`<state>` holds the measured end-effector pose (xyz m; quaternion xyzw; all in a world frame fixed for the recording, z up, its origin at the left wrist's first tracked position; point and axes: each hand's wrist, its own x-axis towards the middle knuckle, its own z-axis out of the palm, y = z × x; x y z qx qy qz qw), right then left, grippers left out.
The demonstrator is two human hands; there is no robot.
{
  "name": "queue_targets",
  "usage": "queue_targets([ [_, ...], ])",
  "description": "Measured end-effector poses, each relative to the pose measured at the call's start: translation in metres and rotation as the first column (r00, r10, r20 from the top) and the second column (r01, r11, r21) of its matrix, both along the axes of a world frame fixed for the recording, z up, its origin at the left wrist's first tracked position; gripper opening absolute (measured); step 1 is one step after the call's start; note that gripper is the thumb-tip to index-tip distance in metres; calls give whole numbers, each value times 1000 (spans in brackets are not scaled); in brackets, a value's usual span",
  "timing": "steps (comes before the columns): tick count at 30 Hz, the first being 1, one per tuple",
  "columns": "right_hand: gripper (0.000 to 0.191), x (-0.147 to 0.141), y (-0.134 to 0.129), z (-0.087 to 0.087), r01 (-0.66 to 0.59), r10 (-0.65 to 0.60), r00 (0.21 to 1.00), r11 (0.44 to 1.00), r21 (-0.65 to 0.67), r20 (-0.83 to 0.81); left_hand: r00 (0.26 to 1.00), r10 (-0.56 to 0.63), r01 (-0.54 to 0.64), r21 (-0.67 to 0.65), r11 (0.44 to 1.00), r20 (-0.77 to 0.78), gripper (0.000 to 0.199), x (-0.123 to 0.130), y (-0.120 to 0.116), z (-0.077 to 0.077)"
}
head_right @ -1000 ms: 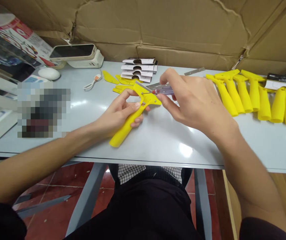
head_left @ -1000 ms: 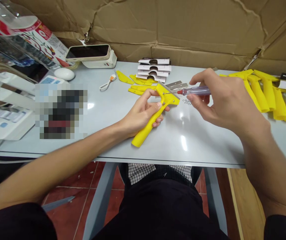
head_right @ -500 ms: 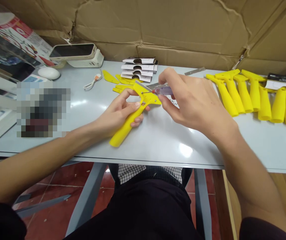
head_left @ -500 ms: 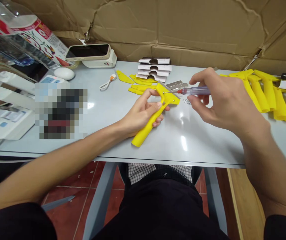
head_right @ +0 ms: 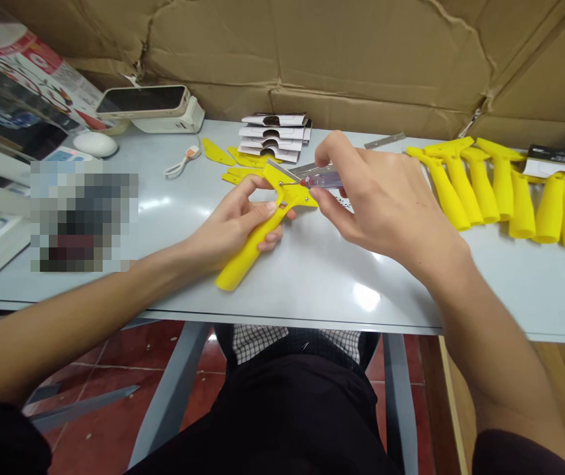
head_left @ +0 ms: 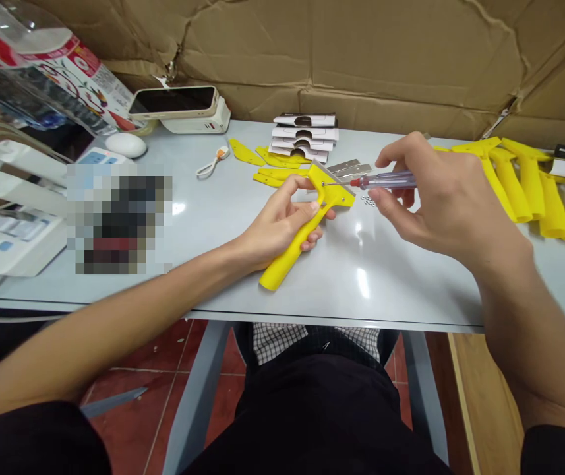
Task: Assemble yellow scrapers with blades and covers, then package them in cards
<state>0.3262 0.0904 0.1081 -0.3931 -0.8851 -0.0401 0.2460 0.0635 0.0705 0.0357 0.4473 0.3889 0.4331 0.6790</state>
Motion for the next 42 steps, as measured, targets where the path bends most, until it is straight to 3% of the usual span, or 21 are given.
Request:
queue_targets([
  [5, 23, 1, 0, 0, -42, 42, 999, 999, 18, -10, 1000, -5, 5, -2, 1000, 2, 38, -1, 0, -1],
  [9, 23, 0, 3, -2, -8, 8, 1000, 998, 65, 5, 1000, 3, -3, -7, 1000, -9, 37, -1, 0, 0],
  [15, 32, -1, -1, 0, -30, 30, 1000, 1000, -2, -2, 1000, -9, 9, 2, 1000, 3, 39, -1, 0, -1],
  [21, 18, 0, 0, 0, 16, -16, 1000, 1000, -12, 14, 1000, 3, -3, -2, 1000, -7, 40, 0, 0, 0],
  [28, 35, -2, -3, 2, -16, 17, 1000, 999, -35, 18, 1000, 3, -3, 0, 1000, -15, 41, 0, 0, 0],
  [34, 24, 0, 1, 0, 5, -5, 1000, 1000, -17, 3, 1000, 7, -7, -1, 1000, -22, 39, 0, 0, 0],
  [42, 29, -1, -4, 3, 13, -12, 1000, 998, -59, 8, 1000, 1, -1, -6, 1000, 1, 40, 0, -1, 1],
])
